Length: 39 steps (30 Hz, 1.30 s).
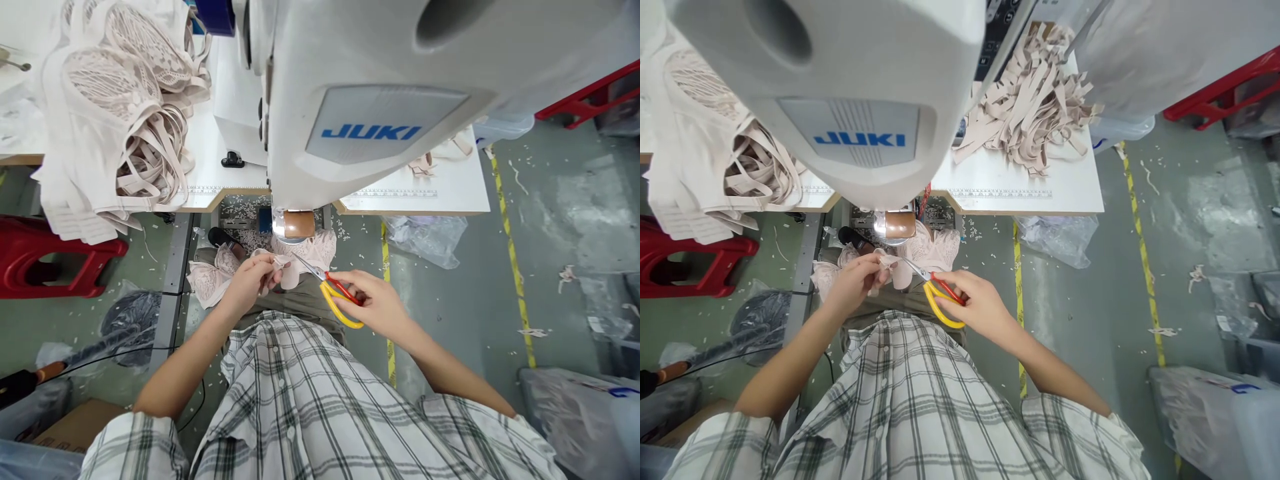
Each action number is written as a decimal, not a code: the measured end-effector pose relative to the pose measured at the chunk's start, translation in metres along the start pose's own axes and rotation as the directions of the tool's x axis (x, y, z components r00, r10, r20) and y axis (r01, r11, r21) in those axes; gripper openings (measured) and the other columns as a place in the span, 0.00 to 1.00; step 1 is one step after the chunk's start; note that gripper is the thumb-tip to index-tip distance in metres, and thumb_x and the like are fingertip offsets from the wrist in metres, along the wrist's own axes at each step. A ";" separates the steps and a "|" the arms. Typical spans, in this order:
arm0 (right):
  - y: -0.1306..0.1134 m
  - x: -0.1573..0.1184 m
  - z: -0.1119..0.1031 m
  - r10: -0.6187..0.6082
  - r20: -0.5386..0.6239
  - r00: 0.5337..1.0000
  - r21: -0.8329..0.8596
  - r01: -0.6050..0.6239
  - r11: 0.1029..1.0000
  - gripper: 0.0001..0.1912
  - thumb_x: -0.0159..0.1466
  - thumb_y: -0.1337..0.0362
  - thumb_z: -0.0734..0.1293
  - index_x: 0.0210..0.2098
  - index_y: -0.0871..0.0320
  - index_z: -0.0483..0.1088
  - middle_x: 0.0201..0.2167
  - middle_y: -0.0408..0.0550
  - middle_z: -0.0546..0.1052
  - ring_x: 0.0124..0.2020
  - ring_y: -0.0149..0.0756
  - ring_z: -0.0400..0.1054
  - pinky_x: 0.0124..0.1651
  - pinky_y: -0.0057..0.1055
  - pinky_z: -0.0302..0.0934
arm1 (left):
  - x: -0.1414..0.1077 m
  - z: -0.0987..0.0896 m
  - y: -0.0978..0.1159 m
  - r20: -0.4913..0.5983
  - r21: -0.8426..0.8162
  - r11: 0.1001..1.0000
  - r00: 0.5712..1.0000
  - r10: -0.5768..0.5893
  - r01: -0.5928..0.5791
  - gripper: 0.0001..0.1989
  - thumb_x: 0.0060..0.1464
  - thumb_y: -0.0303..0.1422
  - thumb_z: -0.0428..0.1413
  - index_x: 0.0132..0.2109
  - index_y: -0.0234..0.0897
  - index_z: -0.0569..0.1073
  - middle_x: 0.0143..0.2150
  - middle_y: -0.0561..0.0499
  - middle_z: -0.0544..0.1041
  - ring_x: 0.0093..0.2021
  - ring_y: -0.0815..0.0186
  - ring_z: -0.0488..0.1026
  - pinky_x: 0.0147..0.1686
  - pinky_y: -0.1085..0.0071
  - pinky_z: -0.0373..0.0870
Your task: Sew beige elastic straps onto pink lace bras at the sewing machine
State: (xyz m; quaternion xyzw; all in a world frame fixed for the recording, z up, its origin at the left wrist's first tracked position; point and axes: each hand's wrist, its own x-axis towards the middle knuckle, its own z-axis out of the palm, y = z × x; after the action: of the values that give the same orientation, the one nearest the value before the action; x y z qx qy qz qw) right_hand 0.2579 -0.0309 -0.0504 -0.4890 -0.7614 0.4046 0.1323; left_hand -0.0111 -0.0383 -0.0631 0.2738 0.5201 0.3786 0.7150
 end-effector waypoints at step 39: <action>0.035 0.069 -0.068 0.101 -0.293 0.951 -0.351 -0.205 0.914 0.22 0.65 0.52 0.66 0.55 0.51 0.74 0.41 0.52 0.80 0.36 0.46 0.73 0.38 0.41 0.66 | -0.007 0.007 0.001 -0.172 -0.158 0.972 0.974 0.146 -0.174 0.14 0.55 0.42 0.60 0.31 0.35 0.73 0.21 0.59 0.62 0.22 0.75 0.57 0.24 0.76 0.55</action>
State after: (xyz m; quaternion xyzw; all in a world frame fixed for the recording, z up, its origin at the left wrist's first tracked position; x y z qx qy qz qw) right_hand 0.2874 0.0676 -0.0470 -0.6141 -0.7588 0.1899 0.1053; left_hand -0.0058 -0.0430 -0.0564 0.2208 0.5171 0.4995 0.6591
